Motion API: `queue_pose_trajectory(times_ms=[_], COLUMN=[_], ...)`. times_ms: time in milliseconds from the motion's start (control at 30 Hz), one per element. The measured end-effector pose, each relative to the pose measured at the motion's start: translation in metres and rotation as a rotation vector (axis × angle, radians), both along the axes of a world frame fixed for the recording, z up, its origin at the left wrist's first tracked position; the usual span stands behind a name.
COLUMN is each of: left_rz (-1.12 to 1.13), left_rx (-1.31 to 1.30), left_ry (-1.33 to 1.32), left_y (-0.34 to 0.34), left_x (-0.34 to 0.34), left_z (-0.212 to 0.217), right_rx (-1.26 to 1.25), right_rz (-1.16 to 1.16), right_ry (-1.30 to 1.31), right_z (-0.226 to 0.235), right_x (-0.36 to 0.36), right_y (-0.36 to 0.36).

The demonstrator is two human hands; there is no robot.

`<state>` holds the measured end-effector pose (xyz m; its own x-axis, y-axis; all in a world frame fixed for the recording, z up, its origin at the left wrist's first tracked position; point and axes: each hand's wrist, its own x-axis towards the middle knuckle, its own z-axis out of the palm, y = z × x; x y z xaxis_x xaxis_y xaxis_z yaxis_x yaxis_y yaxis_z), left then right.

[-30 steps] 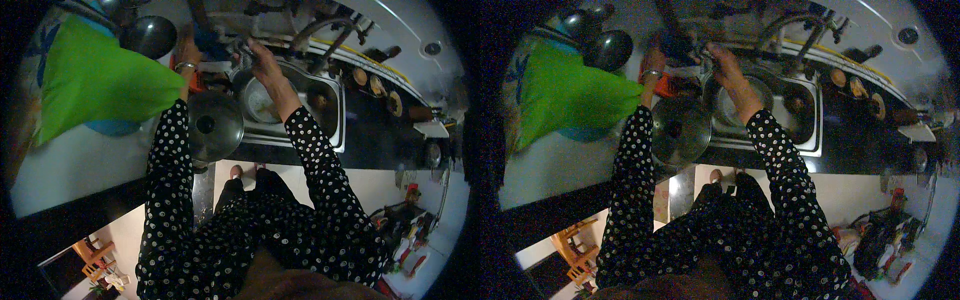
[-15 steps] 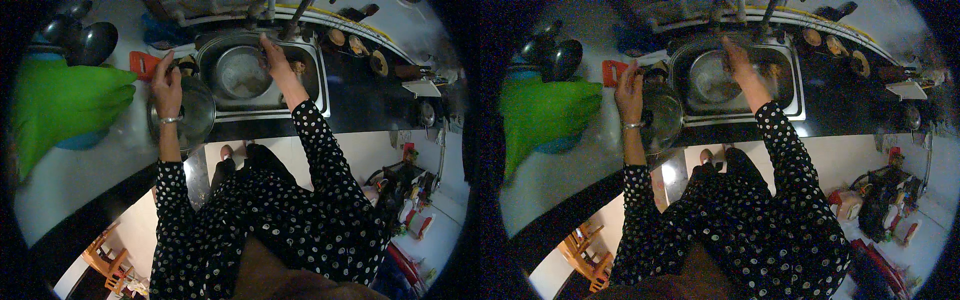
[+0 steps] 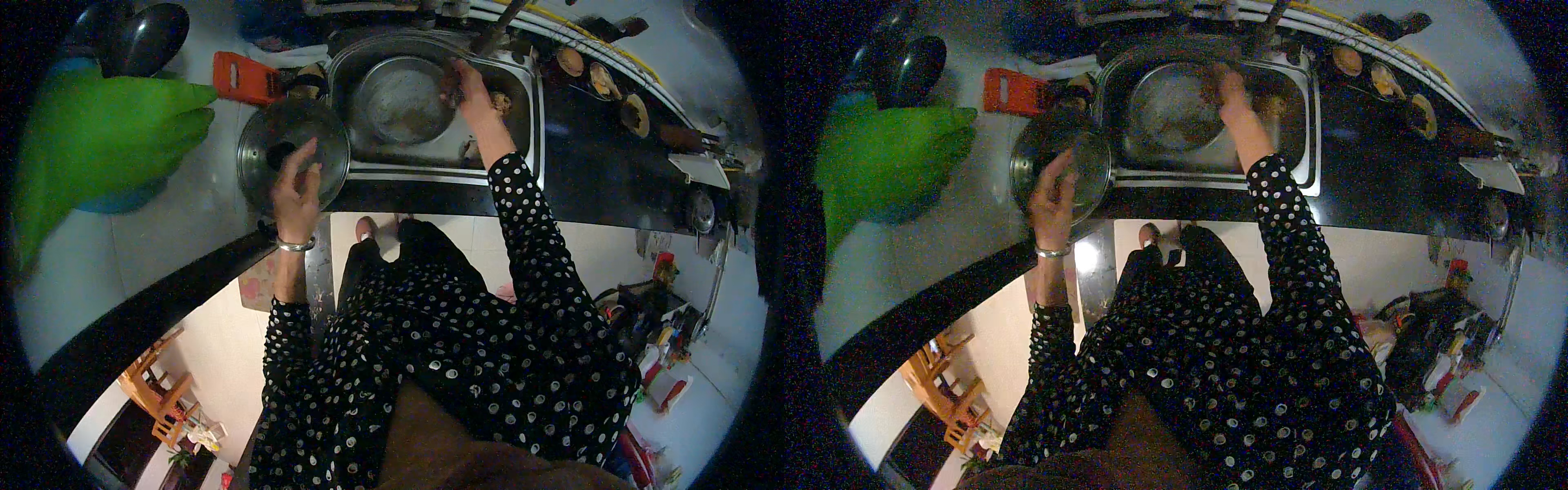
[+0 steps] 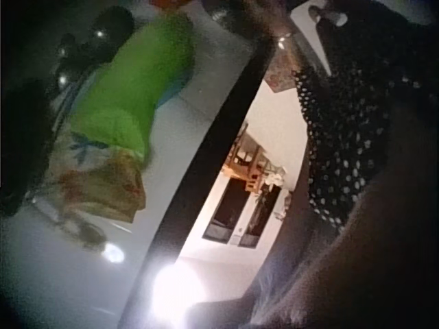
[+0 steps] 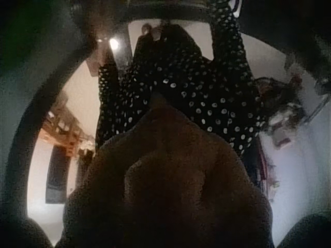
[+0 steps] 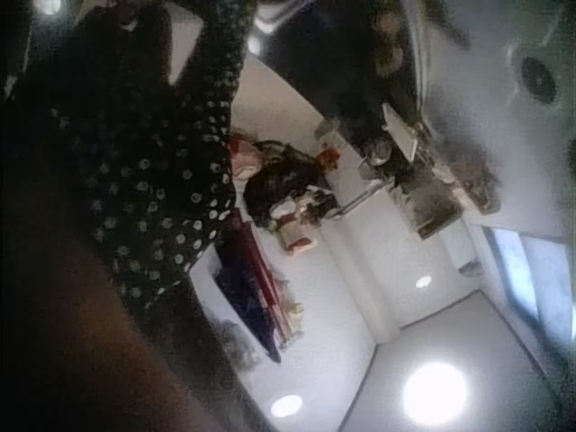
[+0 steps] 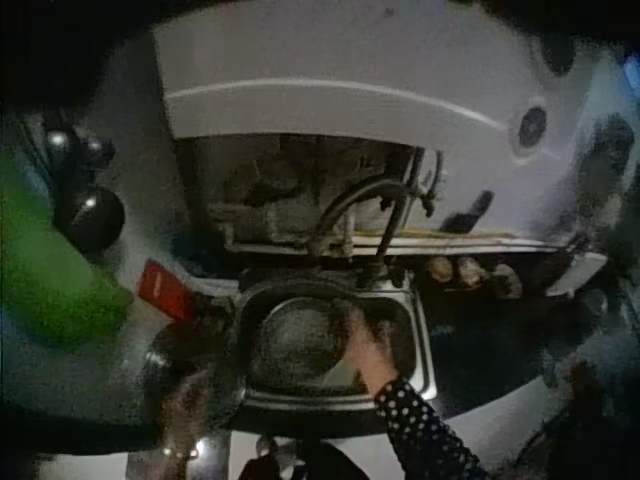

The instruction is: The person wipes a wooden dining table with a cloth, moving aside a knife, a decorative wooden plate, a bowl of red beans, and a jar. She rinses the cloth at the sink and returns to wipe the table surface again.

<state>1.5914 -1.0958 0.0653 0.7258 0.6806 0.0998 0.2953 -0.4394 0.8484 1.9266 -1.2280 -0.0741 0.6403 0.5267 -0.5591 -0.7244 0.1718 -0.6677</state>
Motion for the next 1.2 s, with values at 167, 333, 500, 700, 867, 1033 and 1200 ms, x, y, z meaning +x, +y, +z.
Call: queue_pose_trajectory(times_ms=[167, 333, 500, 700, 867, 1033, 1200], left_rz=[-0.022, -0.078, -0.182, -0.274, -0.206, -0.039, 0.176], left_rx=[-0.008, -0.125, -0.19, -0.288, -0.27, -0.415, -0.494], left_ry=[0.024, 0.011, -0.001, 0.022, -0.003, -0.06, -0.25], left_y=[-0.008, -0.029, -0.051, -0.061, -0.062, -0.074, -0.07], left_x=[-0.01, -0.003, 0.01, 0.011, 0.013, 0.033, 0.065], left_z=[-0.006, -0.011, -0.022, -0.029, -0.04, -0.064, -0.091], right_rx=[0.003, 0.081, -0.031, -0.115, 0.061, -0.1, -0.057], right_rz=[-0.096, -0.092, -0.174, -0.241, -0.1, -0.005, 0.134], right_ry=[-0.089, -0.05, 0.092, -0.006, -0.101, 0.087, 0.013], right_z=[0.002, 0.003, 0.013, 0.009, 0.006, 0.029, 0.042], right_x=[-0.011, -0.016, -0.019, -0.041, -0.067, -0.101, -0.144], right_y=[-0.002, -0.013, -0.027, -0.032, -0.011, 0.02, 0.028])
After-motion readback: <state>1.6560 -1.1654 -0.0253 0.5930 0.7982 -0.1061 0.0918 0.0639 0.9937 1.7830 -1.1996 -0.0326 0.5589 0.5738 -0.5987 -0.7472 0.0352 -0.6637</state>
